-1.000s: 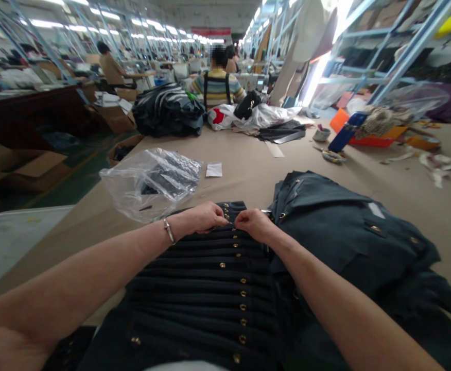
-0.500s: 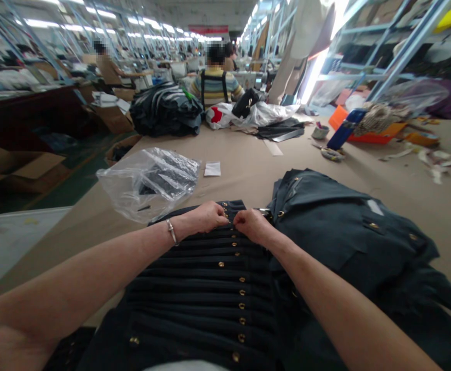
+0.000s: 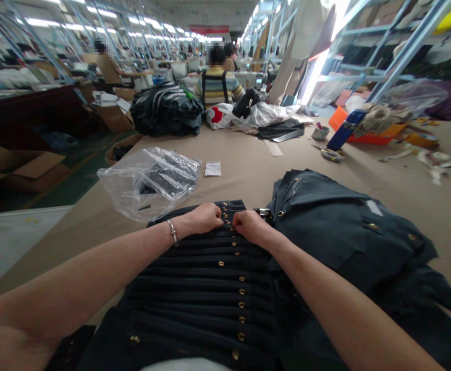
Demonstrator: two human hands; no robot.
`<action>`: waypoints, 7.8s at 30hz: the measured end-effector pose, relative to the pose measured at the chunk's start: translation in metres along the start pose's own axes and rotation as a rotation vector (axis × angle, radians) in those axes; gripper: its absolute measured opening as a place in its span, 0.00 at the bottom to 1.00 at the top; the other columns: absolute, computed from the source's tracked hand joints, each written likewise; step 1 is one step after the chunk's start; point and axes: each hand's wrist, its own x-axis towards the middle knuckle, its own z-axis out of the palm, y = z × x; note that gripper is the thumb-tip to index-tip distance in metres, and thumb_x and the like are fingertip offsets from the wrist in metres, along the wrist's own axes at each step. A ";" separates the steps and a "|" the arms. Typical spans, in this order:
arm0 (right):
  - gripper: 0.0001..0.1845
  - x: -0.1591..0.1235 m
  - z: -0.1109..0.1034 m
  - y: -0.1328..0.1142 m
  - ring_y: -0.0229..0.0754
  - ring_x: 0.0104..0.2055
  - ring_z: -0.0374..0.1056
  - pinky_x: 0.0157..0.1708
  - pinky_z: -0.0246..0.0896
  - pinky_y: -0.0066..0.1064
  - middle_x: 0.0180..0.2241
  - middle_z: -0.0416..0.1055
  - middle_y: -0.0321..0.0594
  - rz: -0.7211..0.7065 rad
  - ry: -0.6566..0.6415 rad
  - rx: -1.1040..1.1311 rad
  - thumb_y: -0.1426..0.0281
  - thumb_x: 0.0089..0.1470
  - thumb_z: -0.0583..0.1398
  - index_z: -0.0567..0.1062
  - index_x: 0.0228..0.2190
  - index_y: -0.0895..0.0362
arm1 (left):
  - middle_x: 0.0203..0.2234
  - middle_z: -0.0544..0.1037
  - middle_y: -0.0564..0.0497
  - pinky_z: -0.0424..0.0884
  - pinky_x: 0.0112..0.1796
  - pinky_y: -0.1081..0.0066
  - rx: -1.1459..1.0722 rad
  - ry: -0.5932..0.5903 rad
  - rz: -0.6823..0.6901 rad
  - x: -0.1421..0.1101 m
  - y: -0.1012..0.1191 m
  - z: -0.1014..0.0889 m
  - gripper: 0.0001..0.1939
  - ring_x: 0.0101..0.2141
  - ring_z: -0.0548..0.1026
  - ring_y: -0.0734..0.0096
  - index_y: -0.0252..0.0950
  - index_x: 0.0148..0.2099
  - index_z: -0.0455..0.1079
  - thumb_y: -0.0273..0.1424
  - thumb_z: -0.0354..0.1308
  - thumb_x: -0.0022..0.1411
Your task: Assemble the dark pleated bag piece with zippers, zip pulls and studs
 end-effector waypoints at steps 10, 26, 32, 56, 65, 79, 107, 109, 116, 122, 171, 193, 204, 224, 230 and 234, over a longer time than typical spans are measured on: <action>0.14 -0.011 -0.007 -0.048 0.33 0.23 0.59 0.25 0.51 0.25 0.21 0.67 0.34 -0.028 0.173 0.369 0.61 0.53 0.56 0.75 0.31 0.59 | 0.19 0.64 0.56 0.49 0.12 0.80 -0.810 -0.181 -0.063 -0.021 -0.009 -0.013 0.13 0.13 0.60 0.81 0.33 0.35 0.65 0.40 0.52 0.63; 0.14 -0.013 -0.006 -0.056 0.30 0.17 0.58 0.18 0.53 0.23 0.18 0.64 0.32 0.105 0.021 0.721 0.61 0.47 0.58 0.71 0.27 0.60 | 0.16 0.64 0.56 0.49 0.10 0.80 -0.811 -0.145 -0.050 -0.029 -0.008 -0.001 0.12 0.12 0.59 0.80 0.34 0.31 0.65 0.37 0.53 0.62; 0.10 -0.023 -0.011 -0.039 0.33 0.21 0.64 0.24 0.63 0.26 0.22 0.68 0.34 0.136 -0.011 0.721 0.65 0.48 0.56 0.69 0.31 0.59 | 0.14 0.61 0.58 0.49 0.11 0.79 -0.573 -0.135 -0.083 -0.030 -0.001 -0.002 0.09 0.12 0.58 0.80 0.35 0.26 0.61 0.30 0.53 0.58; 0.11 -0.024 -0.004 -0.010 0.33 0.27 0.65 0.29 0.56 0.23 0.24 0.73 0.34 0.050 -0.051 0.108 0.80 0.43 0.57 0.77 0.28 0.59 | 0.19 0.68 0.52 0.55 0.23 0.73 0.162 -0.102 0.104 -0.011 0.016 0.013 0.07 0.22 0.65 0.73 0.31 0.29 0.73 0.28 0.55 0.55; 0.10 -0.019 -0.001 -0.009 0.32 0.26 0.63 0.28 0.53 0.23 0.23 0.71 0.34 0.019 -0.044 0.010 0.81 0.42 0.56 0.76 0.26 0.59 | 0.20 0.71 0.49 0.57 0.26 0.72 0.200 -0.056 0.124 -0.006 0.003 0.016 0.06 0.24 0.66 0.71 0.32 0.26 0.72 0.27 0.57 0.53; 0.12 -0.030 0.011 -0.066 0.32 0.25 0.59 0.26 0.53 0.25 0.24 0.68 0.34 -0.090 0.290 0.409 0.63 0.50 0.60 0.74 0.33 0.59 | 0.19 0.66 0.53 0.51 0.11 0.80 -0.906 -0.144 -0.105 -0.035 0.002 0.000 0.26 0.13 0.61 0.79 0.33 0.35 0.67 0.52 0.47 0.62; 0.12 -0.045 -0.003 -0.070 0.32 0.22 0.65 0.22 0.64 0.24 0.25 0.66 0.29 -0.007 0.369 1.122 0.62 0.52 0.58 0.62 0.35 0.53 | 0.19 0.62 0.57 0.48 0.11 0.80 -1.001 -0.071 -0.187 -0.038 0.004 0.006 0.10 0.13 0.61 0.80 0.35 0.31 0.59 0.33 0.55 0.62; 0.11 -0.047 -0.009 -0.058 0.29 0.17 0.59 0.14 0.53 0.21 0.24 0.64 0.29 0.045 0.170 0.938 0.63 0.53 0.56 0.65 0.38 0.55 | 0.18 0.61 0.58 0.48 0.11 0.80 -0.948 -0.091 -0.153 -0.039 0.002 0.007 0.08 0.12 0.59 0.81 0.35 0.32 0.61 0.31 0.55 0.61; 0.20 -0.051 -0.005 -0.038 0.28 0.18 0.59 0.15 0.53 0.20 0.24 0.63 0.28 0.023 -0.110 0.777 0.70 0.49 0.55 0.62 0.47 0.56 | 0.14 0.58 0.59 0.51 0.12 0.78 -0.509 -0.184 -0.044 -0.036 0.005 0.017 0.13 0.13 0.58 0.80 0.35 0.31 0.67 0.40 0.58 0.56; 0.19 -0.050 0.000 -0.025 0.31 0.19 0.61 0.17 0.57 0.22 0.23 0.64 0.28 0.020 -0.010 0.830 0.67 0.49 0.57 0.62 0.44 0.56 | 0.15 0.58 0.59 0.51 0.12 0.78 -0.443 -0.190 0.000 -0.033 0.004 0.022 0.13 0.13 0.57 0.79 0.35 0.28 0.64 0.40 0.53 0.57; 0.11 -0.056 0.007 -0.067 0.34 0.29 0.62 0.30 0.54 0.25 0.30 0.70 0.35 -0.194 0.244 0.148 0.66 0.50 0.63 0.73 0.37 0.55 | 0.18 0.64 0.55 0.51 0.11 0.79 -0.667 -0.193 -0.105 -0.045 -0.003 0.004 0.10 0.13 0.59 0.79 0.33 0.30 0.66 0.33 0.50 0.60; 0.10 -0.064 -0.006 -0.031 0.33 0.26 0.65 0.28 0.61 0.24 0.24 0.71 0.34 0.069 0.055 0.618 0.67 0.45 0.61 0.76 0.31 0.58 | 0.15 0.60 0.59 0.51 0.12 0.79 -0.642 -0.209 -0.145 -0.054 0.011 0.020 0.07 0.12 0.58 0.80 0.35 0.28 0.62 0.30 0.53 0.58; 0.10 -0.075 0.005 -0.013 0.34 0.29 0.66 0.30 0.59 0.24 0.27 0.73 0.35 0.065 -0.032 0.271 0.74 0.48 0.56 0.78 0.30 0.58 | 0.15 0.63 0.56 0.52 0.22 0.74 -0.011 -0.185 0.103 -0.038 0.022 0.026 0.09 0.20 0.60 0.77 0.33 0.22 0.65 0.28 0.55 0.52; 0.11 -0.069 0.008 -0.021 0.32 0.26 0.63 0.28 0.54 0.23 0.23 0.71 0.34 0.026 -0.017 0.087 0.80 0.44 0.55 0.76 0.26 0.59 | 0.22 0.73 0.47 0.58 0.24 0.72 0.144 -0.129 0.186 -0.034 0.016 0.037 0.08 0.24 0.68 0.68 0.34 0.25 0.70 0.29 0.53 0.54; 0.09 -0.071 0.013 -0.019 0.33 0.27 0.63 0.30 0.55 0.24 0.25 0.71 0.34 0.029 0.027 0.079 0.79 0.45 0.55 0.75 0.26 0.59 | 0.25 0.75 0.44 0.63 0.27 0.70 0.196 -0.063 0.158 -0.036 0.017 0.040 0.09 0.27 0.72 0.62 0.34 0.27 0.70 0.32 0.53 0.56; 0.09 -0.071 0.013 -0.018 0.33 0.27 0.63 0.30 0.55 0.25 0.25 0.70 0.34 0.050 0.006 0.068 0.79 0.45 0.55 0.74 0.25 0.58 | 0.24 0.74 0.44 0.62 0.27 0.70 0.214 -0.040 0.137 -0.039 0.012 0.037 0.07 0.27 0.72 0.62 0.34 0.27 0.70 0.31 0.55 0.55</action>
